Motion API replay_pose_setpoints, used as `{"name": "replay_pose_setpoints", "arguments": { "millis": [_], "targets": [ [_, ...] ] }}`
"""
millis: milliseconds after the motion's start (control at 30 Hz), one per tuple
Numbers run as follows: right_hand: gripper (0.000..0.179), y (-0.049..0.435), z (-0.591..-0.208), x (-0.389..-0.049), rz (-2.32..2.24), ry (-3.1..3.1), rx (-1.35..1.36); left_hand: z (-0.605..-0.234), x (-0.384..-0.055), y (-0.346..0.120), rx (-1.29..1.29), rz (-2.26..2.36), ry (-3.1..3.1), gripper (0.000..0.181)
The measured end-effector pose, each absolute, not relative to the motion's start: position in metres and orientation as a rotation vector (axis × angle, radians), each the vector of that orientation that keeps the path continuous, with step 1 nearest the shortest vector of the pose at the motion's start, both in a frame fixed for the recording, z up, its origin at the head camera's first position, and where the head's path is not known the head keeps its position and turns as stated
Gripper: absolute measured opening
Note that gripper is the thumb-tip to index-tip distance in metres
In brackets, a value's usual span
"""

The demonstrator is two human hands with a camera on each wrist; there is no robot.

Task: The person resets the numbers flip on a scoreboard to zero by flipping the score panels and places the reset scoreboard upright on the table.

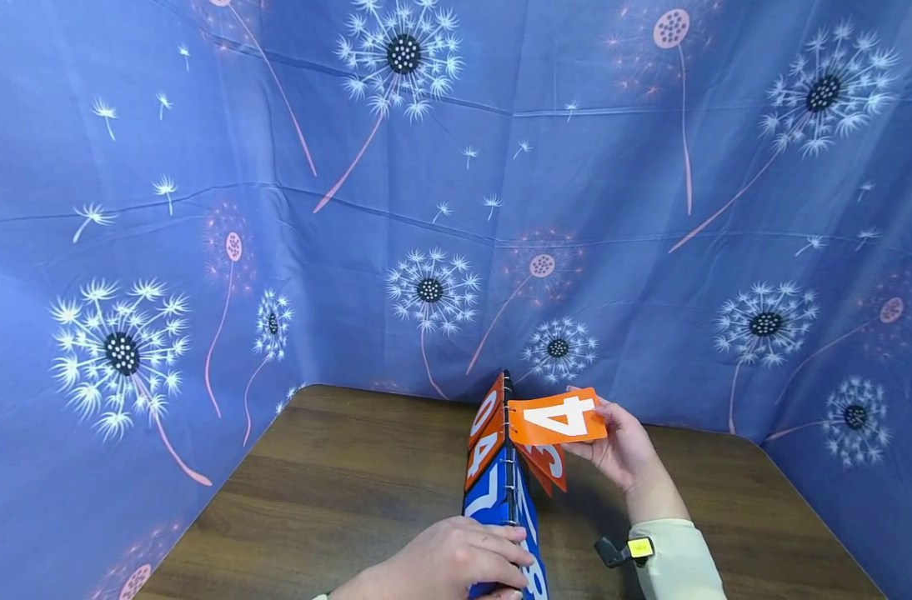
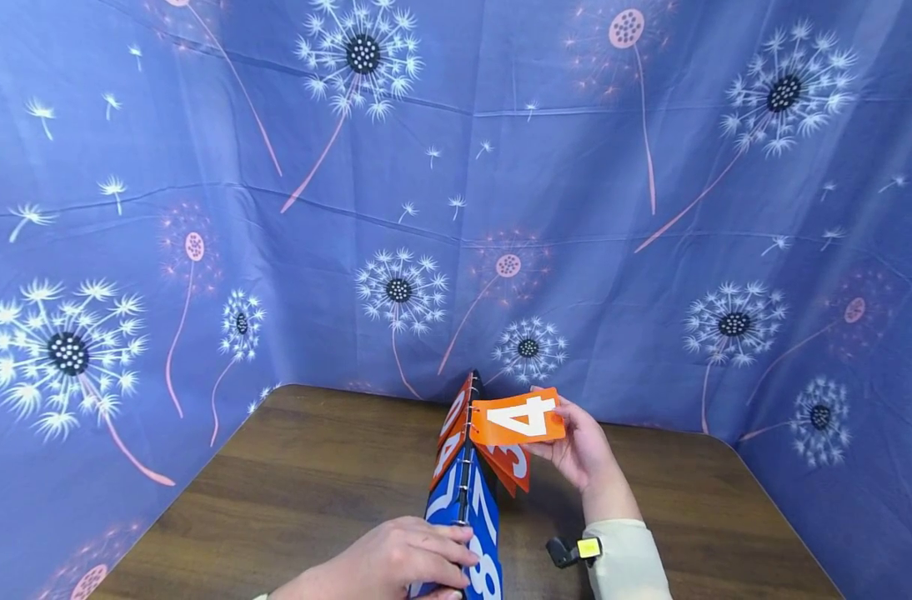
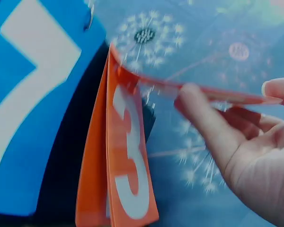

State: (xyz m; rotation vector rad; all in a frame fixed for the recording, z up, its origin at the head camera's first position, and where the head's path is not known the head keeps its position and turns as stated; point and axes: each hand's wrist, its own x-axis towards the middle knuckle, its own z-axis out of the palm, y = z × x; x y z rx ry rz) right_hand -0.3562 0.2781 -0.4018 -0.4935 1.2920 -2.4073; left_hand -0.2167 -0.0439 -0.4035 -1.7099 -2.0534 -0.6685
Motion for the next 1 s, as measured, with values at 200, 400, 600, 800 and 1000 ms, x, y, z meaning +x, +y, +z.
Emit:
{"name": "replay_pose_setpoints", "arguments": {
  "millis": [200, 400, 600, 800, 1000],
  "targets": [
    [0.052, 0.271, -0.393, -0.352, -2.380, 1.336, -0.453, -0.403, -0.218, -0.046, -1.708, -0.615, -2.015, 0.018],
    [0.043, 0.268, -0.396, -0.351, -2.444, 1.144, -0.459, -0.404, -0.217, -0.044, -1.716, -0.649, -2.037, 0.018],
    [0.041, 0.261, -0.394, -0.348, -2.500, 1.136, -0.493, -0.404, -0.218, -0.044, -1.714, -0.635, -2.036, 0.018],
    [0.047, 0.244, -0.395, -0.346, -2.461, 1.112, -0.652, -0.404, -0.218, -0.044, -1.711, -0.616, -1.995, 0.017],
    [0.051, 0.218, -0.391, -0.339, -2.460, 1.503, -0.551, -0.404, -0.218, -0.043, -1.708, -0.615, -1.957, 0.015]
  ]
}}
